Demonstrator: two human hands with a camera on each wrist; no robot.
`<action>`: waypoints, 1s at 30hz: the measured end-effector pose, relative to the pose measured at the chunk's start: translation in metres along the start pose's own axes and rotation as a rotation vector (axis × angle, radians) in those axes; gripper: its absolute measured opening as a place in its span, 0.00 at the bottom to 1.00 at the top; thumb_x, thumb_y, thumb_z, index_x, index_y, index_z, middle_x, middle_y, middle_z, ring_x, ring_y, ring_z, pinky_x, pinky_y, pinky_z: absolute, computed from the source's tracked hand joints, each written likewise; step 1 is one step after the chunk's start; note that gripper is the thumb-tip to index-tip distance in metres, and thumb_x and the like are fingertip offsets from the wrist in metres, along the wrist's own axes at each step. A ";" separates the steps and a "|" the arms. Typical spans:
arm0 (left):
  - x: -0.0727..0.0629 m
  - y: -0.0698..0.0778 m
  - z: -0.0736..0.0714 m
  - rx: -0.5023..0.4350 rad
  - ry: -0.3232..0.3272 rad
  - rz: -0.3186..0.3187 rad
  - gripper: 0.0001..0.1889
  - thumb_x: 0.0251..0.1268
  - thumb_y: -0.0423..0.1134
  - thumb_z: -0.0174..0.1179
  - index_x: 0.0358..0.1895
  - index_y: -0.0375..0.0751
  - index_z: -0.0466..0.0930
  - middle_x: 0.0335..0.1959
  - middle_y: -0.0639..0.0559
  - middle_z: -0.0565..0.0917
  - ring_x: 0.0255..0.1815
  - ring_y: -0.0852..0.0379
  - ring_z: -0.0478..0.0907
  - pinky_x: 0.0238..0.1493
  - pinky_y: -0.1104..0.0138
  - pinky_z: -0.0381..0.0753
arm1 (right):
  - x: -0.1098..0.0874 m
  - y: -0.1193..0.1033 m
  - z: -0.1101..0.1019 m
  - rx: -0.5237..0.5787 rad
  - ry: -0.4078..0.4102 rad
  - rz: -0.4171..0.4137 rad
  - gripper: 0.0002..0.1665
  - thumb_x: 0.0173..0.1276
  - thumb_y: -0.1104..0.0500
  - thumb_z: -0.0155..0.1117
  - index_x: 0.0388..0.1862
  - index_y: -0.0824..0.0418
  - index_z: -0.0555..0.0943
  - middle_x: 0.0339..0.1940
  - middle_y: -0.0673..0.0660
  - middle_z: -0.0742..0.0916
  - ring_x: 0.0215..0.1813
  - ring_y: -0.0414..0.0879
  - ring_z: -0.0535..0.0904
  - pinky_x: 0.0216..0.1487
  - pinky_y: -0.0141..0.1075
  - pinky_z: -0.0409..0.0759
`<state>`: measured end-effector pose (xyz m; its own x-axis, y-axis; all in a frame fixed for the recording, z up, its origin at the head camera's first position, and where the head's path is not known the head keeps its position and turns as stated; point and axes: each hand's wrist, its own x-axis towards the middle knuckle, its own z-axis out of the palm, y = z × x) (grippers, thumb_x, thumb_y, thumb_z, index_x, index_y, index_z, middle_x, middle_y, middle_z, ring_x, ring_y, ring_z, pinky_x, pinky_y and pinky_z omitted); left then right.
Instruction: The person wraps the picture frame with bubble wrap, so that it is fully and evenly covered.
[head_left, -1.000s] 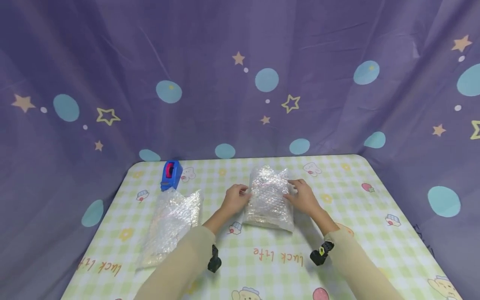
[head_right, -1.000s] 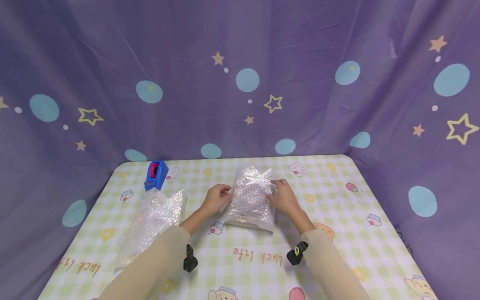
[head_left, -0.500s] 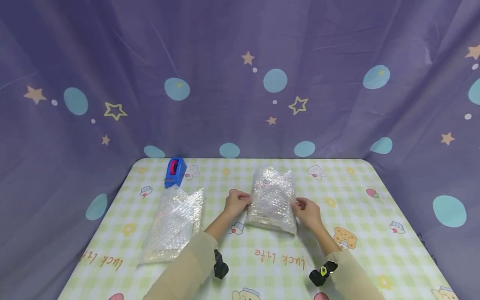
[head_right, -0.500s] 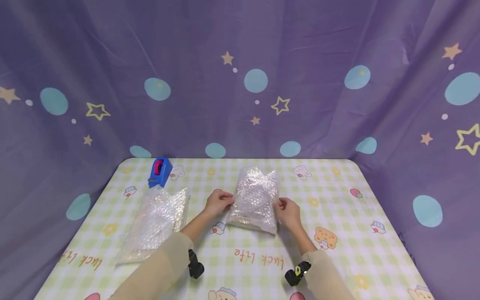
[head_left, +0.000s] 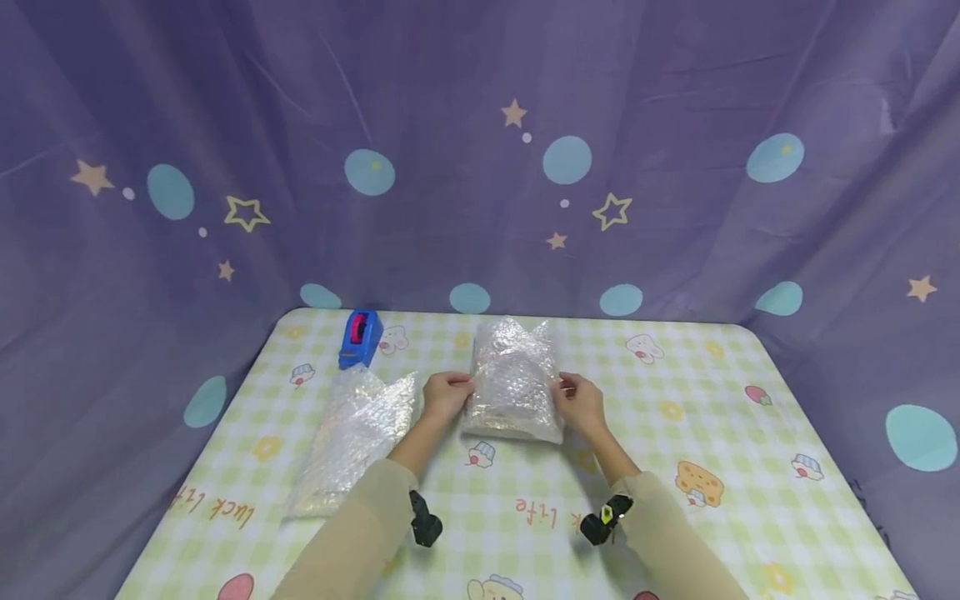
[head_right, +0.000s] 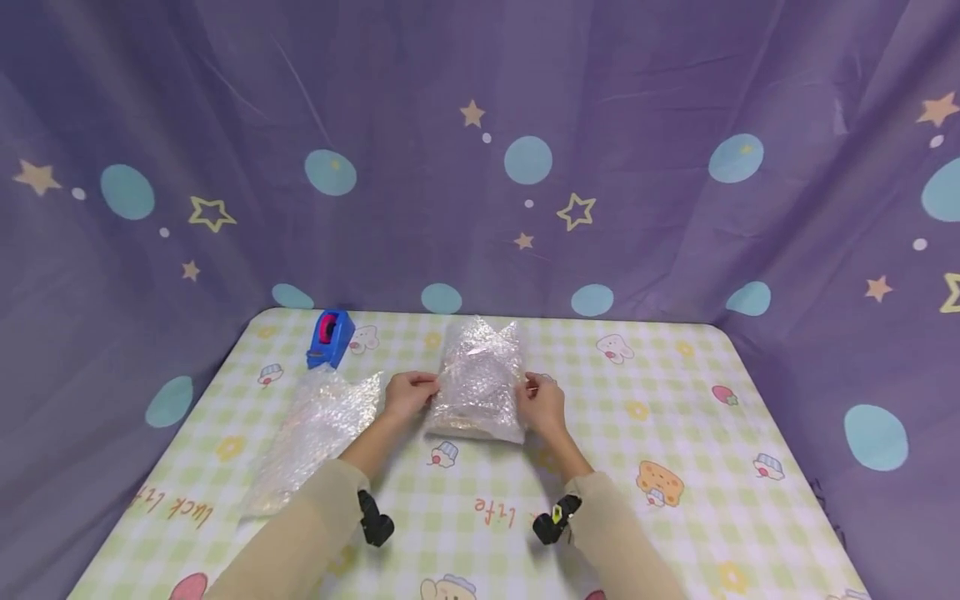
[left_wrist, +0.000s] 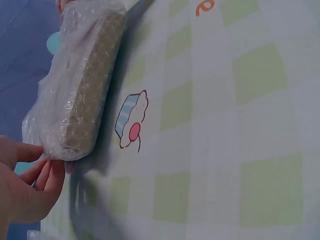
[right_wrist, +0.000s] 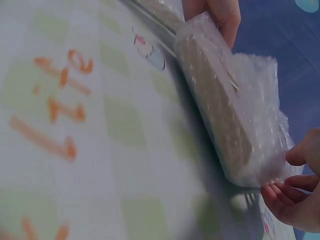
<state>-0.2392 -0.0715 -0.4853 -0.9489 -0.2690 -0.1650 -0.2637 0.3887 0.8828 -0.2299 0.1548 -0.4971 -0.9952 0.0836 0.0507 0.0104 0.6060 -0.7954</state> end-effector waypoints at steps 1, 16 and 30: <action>0.000 0.000 -0.002 -0.002 0.009 -0.002 0.12 0.53 0.32 0.66 0.42 0.32 0.85 0.39 0.37 0.88 0.36 0.48 0.86 0.38 0.68 0.86 | 0.002 -0.003 0.003 0.001 0.002 -0.005 0.22 0.66 0.62 0.59 0.57 0.73 0.76 0.45 0.68 0.87 0.46 0.60 0.85 0.50 0.47 0.84; -0.002 -0.008 -0.010 0.140 0.006 -0.009 0.13 0.55 0.39 0.64 0.44 0.40 0.85 0.41 0.44 0.89 0.40 0.49 0.85 0.45 0.60 0.83 | -0.002 -0.004 0.017 -0.005 -0.002 -0.001 0.23 0.63 0.64 0.58 0.57 0.72 0.76 0.45 0.68 0.87 0.46 0.60 0.85 0.52 0.47 0.84; -0.002 -0.005 -0.008 0.158 0.006 0.034 0.14 0.57 0.38 0.63 0.46 0.39 0.85 0.41 0.43 0.88 0.41 0.48 0.85 0.47 0.59 0.84 | -0.004 -0.006 0.009 0.001 -0.036 0.072 0.24 0.68 0.60 0.58 0.60 0.69 0.75 0.51 0.67 0.85 0.52 0.60 0.83 0.56 0.48 0.82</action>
<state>-0.2343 -0.0799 -0.4863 -0.9569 -0.2586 -0.1325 -0.2554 0.5313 0.8078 -0.2268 0.1434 -0.4981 -0.9947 0.0985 -0.0285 0.0821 0.5982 -0.7971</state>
